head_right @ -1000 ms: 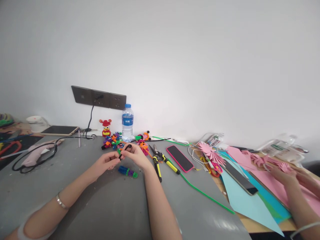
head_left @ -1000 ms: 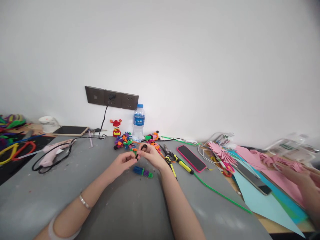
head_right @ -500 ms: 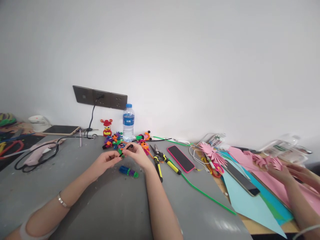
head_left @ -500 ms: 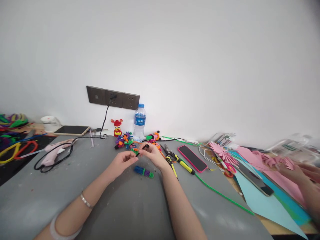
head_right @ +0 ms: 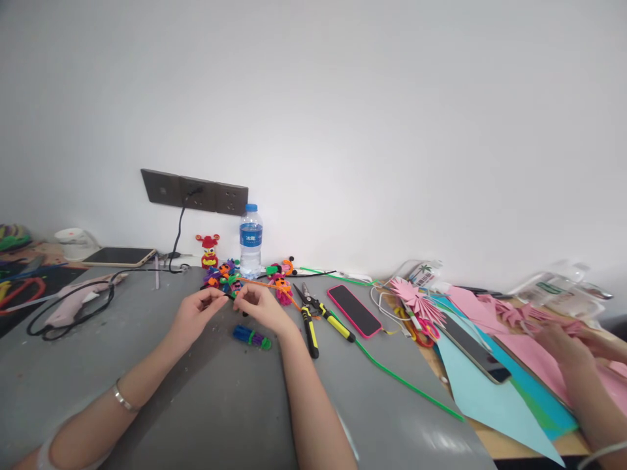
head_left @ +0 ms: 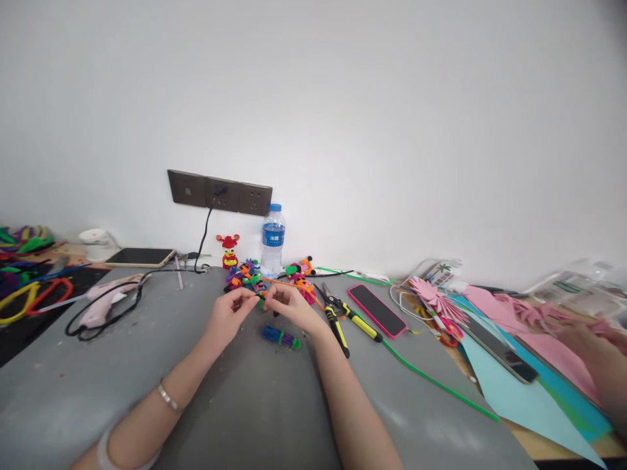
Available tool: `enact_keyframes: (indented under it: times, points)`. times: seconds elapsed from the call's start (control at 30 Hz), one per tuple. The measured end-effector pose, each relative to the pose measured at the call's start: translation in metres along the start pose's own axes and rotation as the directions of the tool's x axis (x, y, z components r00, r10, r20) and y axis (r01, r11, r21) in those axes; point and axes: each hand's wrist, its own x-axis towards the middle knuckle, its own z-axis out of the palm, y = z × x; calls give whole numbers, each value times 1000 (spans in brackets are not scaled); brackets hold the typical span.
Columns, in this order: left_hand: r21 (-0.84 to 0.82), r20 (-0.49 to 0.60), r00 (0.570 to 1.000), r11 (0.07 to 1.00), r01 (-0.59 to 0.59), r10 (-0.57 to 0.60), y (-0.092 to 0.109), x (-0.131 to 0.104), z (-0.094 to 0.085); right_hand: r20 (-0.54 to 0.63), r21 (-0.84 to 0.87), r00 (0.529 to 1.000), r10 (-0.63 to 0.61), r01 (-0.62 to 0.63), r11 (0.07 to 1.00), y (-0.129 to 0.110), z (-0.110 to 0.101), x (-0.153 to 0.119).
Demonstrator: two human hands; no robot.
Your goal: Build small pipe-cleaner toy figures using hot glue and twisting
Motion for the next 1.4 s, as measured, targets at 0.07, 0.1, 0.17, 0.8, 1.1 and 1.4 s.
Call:
enact_keyframes:
  times: [0.07, 0.1, 0.17, 0.8, 1.1, 1.4]
  points:
    - [7, -18, 1000, 1000, -23, 23, 0, -1, 0, 30, 27, 999, 21, -22, 999, -1, 1, 0]
    - [8, -24, 999, 1000, -27, 27, 1, -2, 0, 41, 41, 999, 27, -29, 999, -1, 2, 0]
    - [9, -29, 999, 1000, -26, 26, 3, -3, 1, 65, 64, 997, 37, -41, 997, -2, 3, 0]
    - [-140, 80, 977, 968, 207, -198, 7, 3, 0, -66, -120, 995, -73, 65, 991, 7, -5, 3]
    - [-33, 211, 956, 976, 214, -203, 10, 2, -4, -118, -286, 980, -163, 123, 950, 5, -8, 2]
    - [-92, 366, 898, 951, 295, -243, 8, -2, -1, -39, -277, 987, -157, 140, 951, 0, -9, -1]
